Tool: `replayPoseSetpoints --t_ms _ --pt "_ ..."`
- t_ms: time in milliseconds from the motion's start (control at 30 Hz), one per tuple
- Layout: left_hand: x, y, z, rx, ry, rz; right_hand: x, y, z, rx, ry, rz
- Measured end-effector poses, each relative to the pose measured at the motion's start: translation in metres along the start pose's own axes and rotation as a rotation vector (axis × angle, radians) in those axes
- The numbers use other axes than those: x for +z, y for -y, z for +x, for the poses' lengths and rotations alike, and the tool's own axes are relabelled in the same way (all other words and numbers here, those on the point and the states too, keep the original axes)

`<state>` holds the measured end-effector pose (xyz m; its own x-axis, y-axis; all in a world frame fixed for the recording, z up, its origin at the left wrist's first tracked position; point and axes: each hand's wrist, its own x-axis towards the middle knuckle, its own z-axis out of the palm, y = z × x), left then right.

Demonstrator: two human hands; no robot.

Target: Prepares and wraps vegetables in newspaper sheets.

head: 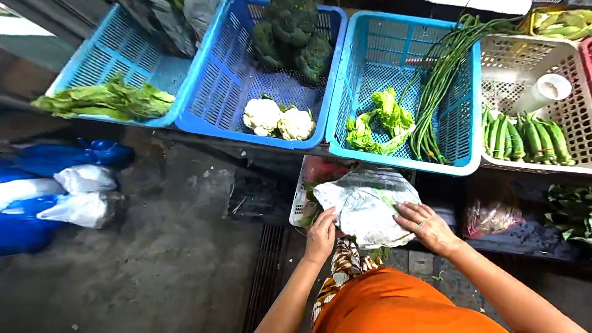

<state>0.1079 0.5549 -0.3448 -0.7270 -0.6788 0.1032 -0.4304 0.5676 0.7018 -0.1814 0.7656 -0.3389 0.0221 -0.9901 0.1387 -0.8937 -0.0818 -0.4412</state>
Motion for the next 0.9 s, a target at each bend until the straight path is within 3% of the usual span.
replayPoseSetpoints --t_ms 100,200,333,433,500,567,633,733,900 --pt "0.039 0.043 -0.016 -0.201 0.269 0.092 0.059 -0.021 -0.004 0.099 0.366 -0.020" --pt "0.062 0.059 -0.010 -0.329 0.616 0.227 0.092 -0.038 -0.004 0.276 0.682 -0.027" --pt "0.067 0.053 0.000 -0.304 0.852 0.338 0.083 -0.024 0.020 0.433 0.885 -0.054" --pt "0.060 0.050 0.003 -0.331 0.900 0.369 0.050 0.010 0.058 0.462 0.840 0.029" --pt "0.053 0.043 0.012 -0.348 0.925 0.372 -0.001 0.037 0.090 0.385 0.757 0.217" --pt "0.043 0.031 0.025 -0.377 0.953 0.357 -0.062 0.057 0.121 0.214 0.515 0.392" --pt "0.029 0.015 0.042 -0.337 0.960 0.329 -0.116 0.058 0.152 0.126 0.194 0.379" --pt "0.007 -0.013 0.073 -0.177 0.995 0.260 -0.161 0.009 0.203 0.272 -0.020 0.046" --pt "-0.031 -0.063 0.111 0.087 0.859 0.124 -0.160 -0.107 0.289 0.486 0.038 -0.215"
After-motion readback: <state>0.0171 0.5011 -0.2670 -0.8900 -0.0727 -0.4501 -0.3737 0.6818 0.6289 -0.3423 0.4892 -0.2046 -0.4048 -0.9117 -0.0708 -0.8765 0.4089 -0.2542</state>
